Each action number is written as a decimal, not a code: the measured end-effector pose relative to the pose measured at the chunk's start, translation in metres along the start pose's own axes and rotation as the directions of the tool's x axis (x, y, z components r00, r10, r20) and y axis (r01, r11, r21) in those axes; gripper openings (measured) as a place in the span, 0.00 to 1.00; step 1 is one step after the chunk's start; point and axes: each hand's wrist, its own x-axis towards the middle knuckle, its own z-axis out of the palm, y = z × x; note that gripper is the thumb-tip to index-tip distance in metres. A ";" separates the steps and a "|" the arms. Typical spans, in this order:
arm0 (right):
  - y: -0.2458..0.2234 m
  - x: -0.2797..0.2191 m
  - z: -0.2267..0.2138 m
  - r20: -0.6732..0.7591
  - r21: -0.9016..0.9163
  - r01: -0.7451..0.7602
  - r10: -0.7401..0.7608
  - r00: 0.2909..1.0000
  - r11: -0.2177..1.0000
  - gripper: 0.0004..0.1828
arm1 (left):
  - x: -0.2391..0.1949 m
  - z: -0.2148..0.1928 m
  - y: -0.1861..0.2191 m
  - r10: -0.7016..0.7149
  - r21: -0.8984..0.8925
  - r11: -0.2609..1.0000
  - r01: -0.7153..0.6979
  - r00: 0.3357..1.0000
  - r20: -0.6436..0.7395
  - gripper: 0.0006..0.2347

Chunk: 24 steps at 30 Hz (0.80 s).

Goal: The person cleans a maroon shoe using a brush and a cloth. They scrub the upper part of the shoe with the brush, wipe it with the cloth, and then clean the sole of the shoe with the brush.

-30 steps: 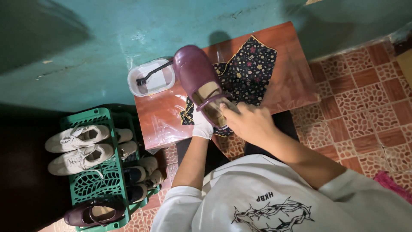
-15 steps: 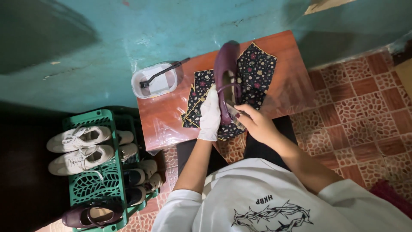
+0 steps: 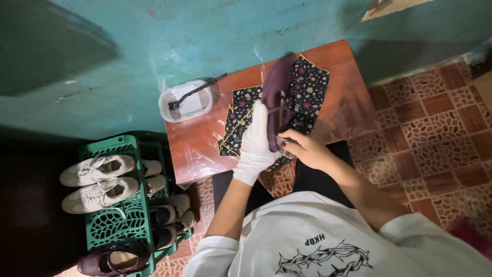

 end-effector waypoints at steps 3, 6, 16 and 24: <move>0.012 0.010 0.003 -0.021 -0.195 0.047 -0.052 0.998 0.980 0.12 | -0.002 0.026 -0.027 0.291 0.189 0.943 -0.272 0.953 -0.081 0.44; -0.007 0.002 0.002 0.026 -0.013 0.020 -0.019 0.999 1.000 0.14 | -0.009 0.020 -0.046 0.231 0.055 0.972 -0.230 0.973 -0.009 0.47; 0.000 0.008 -0.004 0.020 -0.154 0.096 -0.094 0.995 0.983 0.15 | -0.012 0.051 -0.082 0.301 0.109 0.950 -0.292 0.951 -0.077 0.53; 0.052 0.030 0.030 -0.014 -0.641 0.148 -0.205 0.979 0.753 0.14 | -0.011 0.041 -0.082 0.309 0.149 0.943 -0.296 0.948 -0.073 0.54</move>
